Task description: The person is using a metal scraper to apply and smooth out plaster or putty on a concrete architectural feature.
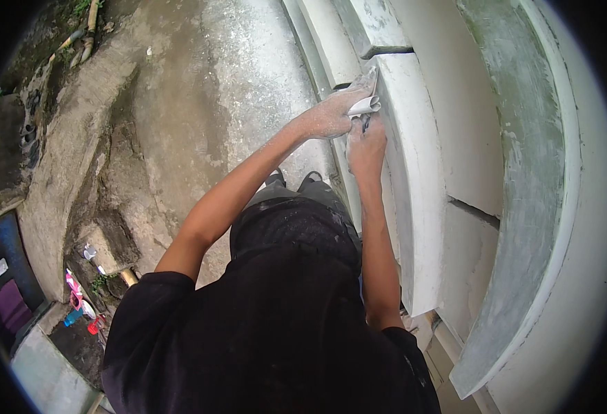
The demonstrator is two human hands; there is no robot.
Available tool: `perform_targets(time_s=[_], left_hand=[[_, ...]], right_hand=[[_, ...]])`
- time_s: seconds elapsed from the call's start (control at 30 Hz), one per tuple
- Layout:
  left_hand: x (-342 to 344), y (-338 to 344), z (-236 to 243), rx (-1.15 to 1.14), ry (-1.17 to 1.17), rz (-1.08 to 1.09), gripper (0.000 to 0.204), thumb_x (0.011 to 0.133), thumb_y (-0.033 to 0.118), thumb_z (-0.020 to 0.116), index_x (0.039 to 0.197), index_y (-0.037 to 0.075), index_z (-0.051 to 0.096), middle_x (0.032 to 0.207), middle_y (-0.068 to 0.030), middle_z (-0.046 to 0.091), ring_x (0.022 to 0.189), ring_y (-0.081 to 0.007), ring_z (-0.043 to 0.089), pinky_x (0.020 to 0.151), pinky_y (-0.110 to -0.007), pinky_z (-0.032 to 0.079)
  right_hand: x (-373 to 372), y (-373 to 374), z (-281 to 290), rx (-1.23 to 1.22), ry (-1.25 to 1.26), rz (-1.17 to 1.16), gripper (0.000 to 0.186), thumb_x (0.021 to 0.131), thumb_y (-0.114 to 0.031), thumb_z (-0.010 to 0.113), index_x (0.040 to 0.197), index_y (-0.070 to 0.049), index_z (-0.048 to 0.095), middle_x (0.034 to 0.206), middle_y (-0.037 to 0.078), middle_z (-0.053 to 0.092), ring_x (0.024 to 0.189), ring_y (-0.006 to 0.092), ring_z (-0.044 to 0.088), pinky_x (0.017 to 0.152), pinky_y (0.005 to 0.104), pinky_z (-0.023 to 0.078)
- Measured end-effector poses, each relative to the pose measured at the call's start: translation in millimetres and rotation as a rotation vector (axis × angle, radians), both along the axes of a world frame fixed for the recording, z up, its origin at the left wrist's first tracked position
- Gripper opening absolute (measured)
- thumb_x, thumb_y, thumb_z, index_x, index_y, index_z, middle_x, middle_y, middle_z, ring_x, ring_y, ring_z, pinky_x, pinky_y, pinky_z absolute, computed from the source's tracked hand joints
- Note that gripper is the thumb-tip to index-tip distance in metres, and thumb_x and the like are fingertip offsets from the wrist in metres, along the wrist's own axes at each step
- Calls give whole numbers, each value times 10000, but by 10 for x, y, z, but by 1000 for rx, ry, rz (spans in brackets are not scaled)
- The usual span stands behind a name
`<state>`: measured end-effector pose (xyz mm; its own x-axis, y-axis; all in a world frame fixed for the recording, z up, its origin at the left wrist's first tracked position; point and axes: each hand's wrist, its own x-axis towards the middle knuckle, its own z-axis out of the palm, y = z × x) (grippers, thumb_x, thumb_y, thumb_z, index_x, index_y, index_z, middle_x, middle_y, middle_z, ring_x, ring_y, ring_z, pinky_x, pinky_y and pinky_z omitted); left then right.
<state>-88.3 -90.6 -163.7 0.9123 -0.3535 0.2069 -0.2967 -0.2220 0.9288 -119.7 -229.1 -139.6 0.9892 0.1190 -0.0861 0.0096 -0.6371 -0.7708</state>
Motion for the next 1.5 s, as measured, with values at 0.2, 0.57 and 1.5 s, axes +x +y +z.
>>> perform_targets(time_s=[0.2,0.57,1.5], left_hand=[[-322,-257,22,-148,12,76,773,733,36,606,1447,-36,320,1488,-245,340,1424,-351,250,1183,-366,191],[-41,-68,-31,-126,-127,146,672,693,73,624,1330,-42,443,1390,-274,437,1337,-375,375,1140,-388,267],[-92,9,-260,-95,-6,-20,708,755,71,598,1406,-51,347,1487,-245,325,1397,-332,298,1161,-350,217]], right_hand=[[-231,-212,-67,98,-1,-71,296,891,-82,520,1142,72,544,1014,296,611,979,471,571,859,470,432],[-12,-99,-82,48,-83,37,189,914,-50,444,1085,8,500,632,20,491,441,98,453,380,271,385],[-82,90,-86,-41,-34,-1,365,882,-83,508,1221,53,522,1114,300,602,1058,455,573,904,458,437]])
